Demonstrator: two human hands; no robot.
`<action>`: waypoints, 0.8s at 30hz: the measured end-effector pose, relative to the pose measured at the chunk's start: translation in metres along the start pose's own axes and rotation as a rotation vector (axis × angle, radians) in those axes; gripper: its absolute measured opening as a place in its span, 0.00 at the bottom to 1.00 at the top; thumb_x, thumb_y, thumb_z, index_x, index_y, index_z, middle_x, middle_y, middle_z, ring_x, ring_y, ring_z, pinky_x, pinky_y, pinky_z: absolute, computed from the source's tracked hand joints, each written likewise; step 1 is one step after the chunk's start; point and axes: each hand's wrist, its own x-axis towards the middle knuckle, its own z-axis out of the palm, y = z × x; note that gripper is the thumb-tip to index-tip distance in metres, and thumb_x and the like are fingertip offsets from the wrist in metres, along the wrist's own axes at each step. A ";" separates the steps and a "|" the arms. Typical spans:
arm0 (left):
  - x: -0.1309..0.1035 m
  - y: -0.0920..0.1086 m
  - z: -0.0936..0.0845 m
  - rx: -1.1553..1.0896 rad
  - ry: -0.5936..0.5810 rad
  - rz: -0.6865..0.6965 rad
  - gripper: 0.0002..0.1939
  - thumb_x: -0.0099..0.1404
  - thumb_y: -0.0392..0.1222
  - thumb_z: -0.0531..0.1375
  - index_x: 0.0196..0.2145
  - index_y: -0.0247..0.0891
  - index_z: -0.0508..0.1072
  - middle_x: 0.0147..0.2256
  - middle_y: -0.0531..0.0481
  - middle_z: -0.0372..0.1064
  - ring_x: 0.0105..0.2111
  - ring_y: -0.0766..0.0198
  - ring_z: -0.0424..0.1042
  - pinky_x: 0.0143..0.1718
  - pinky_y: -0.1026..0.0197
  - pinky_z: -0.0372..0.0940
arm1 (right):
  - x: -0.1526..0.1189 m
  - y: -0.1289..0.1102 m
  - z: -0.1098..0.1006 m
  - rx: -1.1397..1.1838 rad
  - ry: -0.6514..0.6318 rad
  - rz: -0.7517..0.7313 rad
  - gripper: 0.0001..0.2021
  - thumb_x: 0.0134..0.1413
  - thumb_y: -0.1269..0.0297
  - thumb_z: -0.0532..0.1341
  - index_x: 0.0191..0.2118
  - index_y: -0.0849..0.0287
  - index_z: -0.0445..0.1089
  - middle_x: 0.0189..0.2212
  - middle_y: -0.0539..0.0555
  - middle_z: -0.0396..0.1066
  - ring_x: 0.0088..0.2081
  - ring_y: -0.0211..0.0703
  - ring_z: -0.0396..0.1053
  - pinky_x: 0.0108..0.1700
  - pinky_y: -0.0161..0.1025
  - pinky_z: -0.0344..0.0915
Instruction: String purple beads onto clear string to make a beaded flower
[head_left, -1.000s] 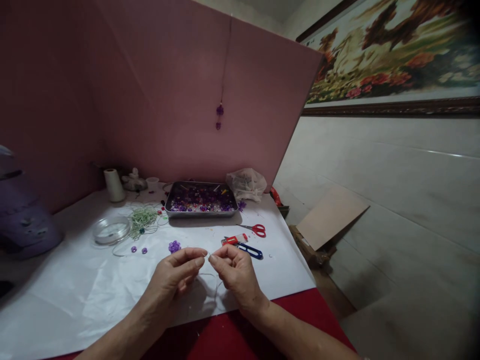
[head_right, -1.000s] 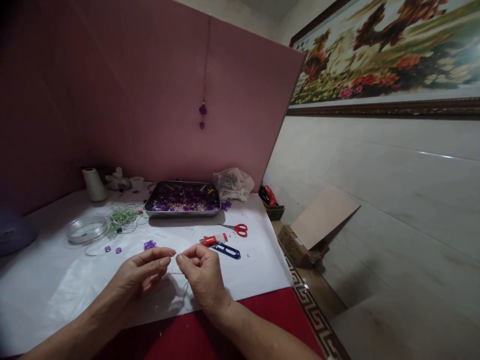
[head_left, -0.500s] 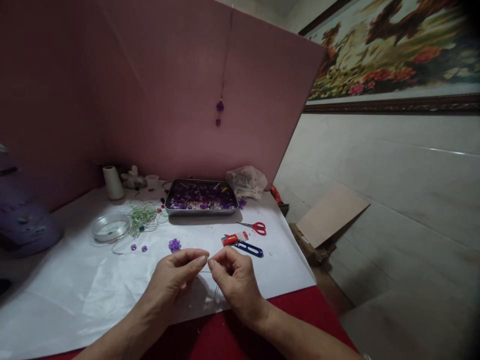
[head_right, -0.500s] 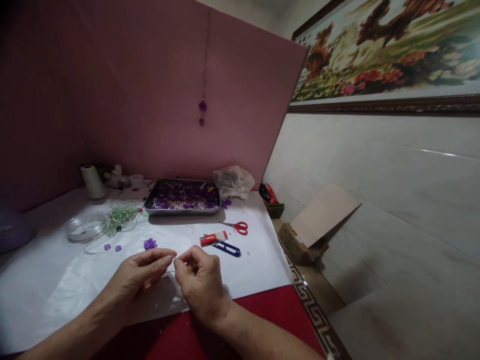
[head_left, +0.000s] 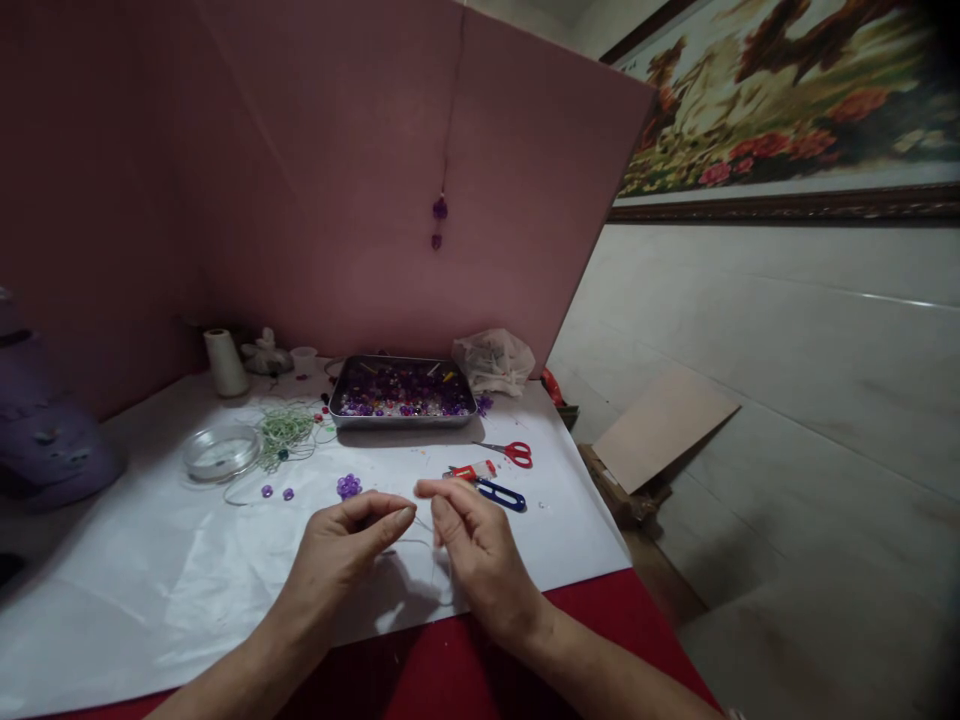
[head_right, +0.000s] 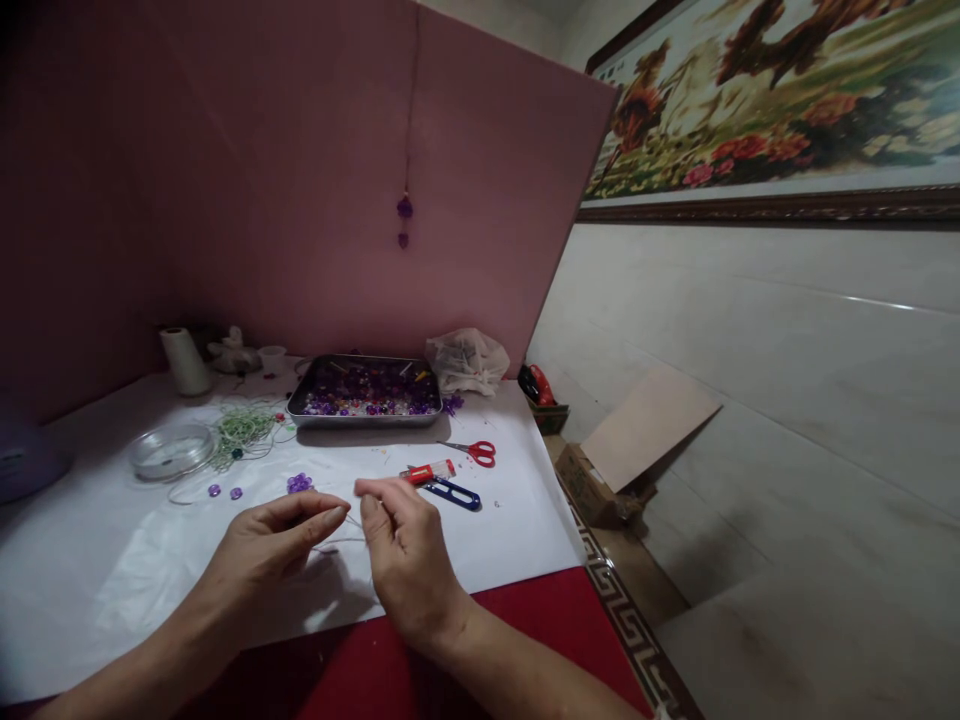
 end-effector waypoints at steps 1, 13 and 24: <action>-0.001 0.002 0.000 0.023 -0.002 0.025 0.12 0.44 0.45 0.69 0.24 0.34 0.78 0.15 0.56 0.62 0.15 0.75 0.50 0.15 0.69 0.44 | -0.001 0.002 0.002 0.112 -0.080 0.089 0.14 0.61 0.59 0.51 0.45 0.60 0.67 0.23 0.50 0.66 0.25 0.36 0.63 0.29 0.34 0.60; 0.003 -0.007 -0.003 -0.073 -0.052 -0.058 0.14 0.47 0.48 0.67 0.26 0.35 0.75 0.12 0.61 0.54 0.13 0.76 0.48 0.14 0.71 0.42 | 0.002 0.013 0.007 0.238 -0.050 0.183 0.10 0.52 0.61 0.59 0.27 0.62 0.64 0.17 0.44 0.55 0.20 0.30 0.51 0.21 0.30 0.49; 0.003 -0.009 -0.003 -0.129 -0.111 -0.084 0.12 0.51 0.48 0.65 0.27 0.36 0.71 0.12 0.62 0.51 0.13 0.76 0.45 0.13 0.71 0.40 | 0.004 0.012 0.005 0.204 0.035 0.170 0.09 0.50 0.62 0.59 0.25 0.62 0.64 0.18 0.45 0.56 0.21 0.32 0.52 0.23 0.31 0.51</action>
